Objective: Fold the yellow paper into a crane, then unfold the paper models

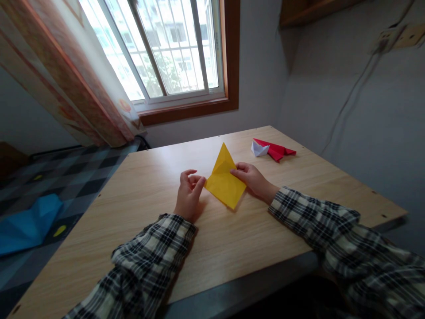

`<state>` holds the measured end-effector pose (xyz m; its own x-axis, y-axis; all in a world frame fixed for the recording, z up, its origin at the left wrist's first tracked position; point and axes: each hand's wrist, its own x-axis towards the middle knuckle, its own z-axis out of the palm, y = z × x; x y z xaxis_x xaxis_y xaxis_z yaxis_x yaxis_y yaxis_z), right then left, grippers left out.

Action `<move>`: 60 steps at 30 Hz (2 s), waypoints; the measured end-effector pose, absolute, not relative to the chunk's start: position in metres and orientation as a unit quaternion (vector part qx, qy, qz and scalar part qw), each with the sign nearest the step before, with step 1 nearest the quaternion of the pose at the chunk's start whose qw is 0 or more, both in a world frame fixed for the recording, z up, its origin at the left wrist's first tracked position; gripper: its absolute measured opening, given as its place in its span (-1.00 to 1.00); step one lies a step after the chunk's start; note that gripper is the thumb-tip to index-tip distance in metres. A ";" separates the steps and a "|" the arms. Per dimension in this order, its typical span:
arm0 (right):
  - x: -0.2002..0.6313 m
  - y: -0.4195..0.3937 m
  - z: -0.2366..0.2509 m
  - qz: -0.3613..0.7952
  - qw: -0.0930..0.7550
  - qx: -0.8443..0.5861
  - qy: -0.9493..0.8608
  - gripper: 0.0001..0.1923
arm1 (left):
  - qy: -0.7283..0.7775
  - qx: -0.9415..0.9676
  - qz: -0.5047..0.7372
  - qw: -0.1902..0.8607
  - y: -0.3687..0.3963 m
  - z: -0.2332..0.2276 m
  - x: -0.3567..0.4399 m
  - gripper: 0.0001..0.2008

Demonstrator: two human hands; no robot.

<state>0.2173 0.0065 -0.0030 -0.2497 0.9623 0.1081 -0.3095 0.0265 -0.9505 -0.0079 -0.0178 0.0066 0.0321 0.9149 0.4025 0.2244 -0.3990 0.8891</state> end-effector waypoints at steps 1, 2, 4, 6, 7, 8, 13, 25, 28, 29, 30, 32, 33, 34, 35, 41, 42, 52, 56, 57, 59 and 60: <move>0.217 0.006 -0.003 0.614 0.509 -0.333 -0.503 -0.63 | 0.449 0.648 0.543 0.288 -0.017 0.007 -0.008 -0.62; 0.217 0.006 -0.002 0.613 0.503 -0.336 -0.509 -0.63 | 0.454 0.656 0.546 0.256 -0.017 0.007 -0.009 -0.62; 0.217 0.005 -0.001 0.612 0.493 -0.338 -0.517 -0.63 | 0.460 0.673 0.537 0.218 -0.019 0.007 -0.008 -0.60; 0.217 0.004 -0.001 0.613 0.489 -0.337 -0.521 -0.64 | 0.458 0.687 0.509 0.244 -0.022 0.006 -0.006 -0.56; 0.217 0.004 -0.001 0.613 0.488 -0.336 -0.523 -0.64 | 0.454 0.689 0.491 0.281 -0.024 0.006 -0.005 -0.53; 0.216 0.003 -0.001 0.612 0.486 -0.335 -0.526 -0.64 | 0.446 0.687 0.472 0.328 -0.026 0.005 -0.004 -0.49; 0.217 0.004 -0.005 0.616 0.474 -0.321 -0.541 -0.65 | 0.407 0.661 0.434 0.457 -0.030 0.001 0.000 -0.35; 0.220 0.007 -0.015 0.470 0.462 -0.381 -0.648 -0.53 | 0.457 0.663 0.431 0.407 -0.028 0.002 -0.002 -0.52; 0.222 0.007 -0.014 0.420 0.440 -0.401 -0.685 -0.52 | 0.481 0.713 0.390 0.328 -0.027 0.002 -0.003 -0.57; 0.223 0.007 -0.014 0.406 0.433 -0.406 -0.695 -0.53 | 0.486 0.734 0.375 0.289 -0.026 0.002 -0.004 -0.59; 0.223 0.007 -0.013 0.391 0.427 -0.412 -0.704 -0.53 | 0.488 0.757 0.360 0.244 -0.025 0.001 -0.004 -0.61; 0.224 0.008 -0.013 0.365 0.416 -0.420 -0.719 -0.55 | 0.487 0.795 0.326 0.158 -0.024 -0.001 -0.006 -0.64; 0.224 0.008 -0.013 0.353 0.410 -0.423 -0.727 -0.55 | 0.485 0.807 0.311 0.125 -0.023 -0.002 -0.007 -0.64; 0.224 0.008 -0.013 0.341 0.402 -0.427 -0.734 -0.55 | 0.482 0.817 0.299 0.101 -0.023 -0.004 -0.007 -0.63; 0.223 0.008 -0.013 0.330 0.394 -0.432 -0.741 -0.56 | 0.478 0.824 0.292 0.082 -0.023 -0.004 -0.008 -0.61; 0.221 0.006 -0.009 0.300 0.350 -0.452 -0.764 -0.58 | 0.409 0.869 0.268 0.069 -0.028 -0.004 -0.005 -0.62; 0.221 0.006 -0.007 0.300 0.345 -0.455 -0.764 -0.59 | 0.393 0.880 0.257 0.076 -0.028 -0.004 -0.004 -0.64; 0.222 0.000 -0.001 0.275 0.314 -0.470 -0.778 -0.63 | 0.430 0.897 0.081 0.059 -0.032 -0.005 -0.001 -0.29; 0.223 0.001 -0.001 0.268 0.314 -0.473 -0.779 -0.62 | 0.464 0.883 0.054 0.040 -0.034 -0.001 -0.001 -0.17; 0.223 0.002 -0.002 0.268 0.314 -0.474 -0.778 -0.62 | 0.471 0.880 0.052 0.038 -0.034 0.000 -0.001 -0.14; 0.223 0.002 -0.003 0.271 0.317 -0.474 -0.776 -0.62 | 0.482 0.874 0.052 0.035 -0.034 0.000 -0.001 -0.11; 0.223 0.003 -0.003 0.274 0.318 -0.472 -0.775 -0.62 | 0.484 0.873 0.052 0.035 -0.034 0.000 -0.001 -0.11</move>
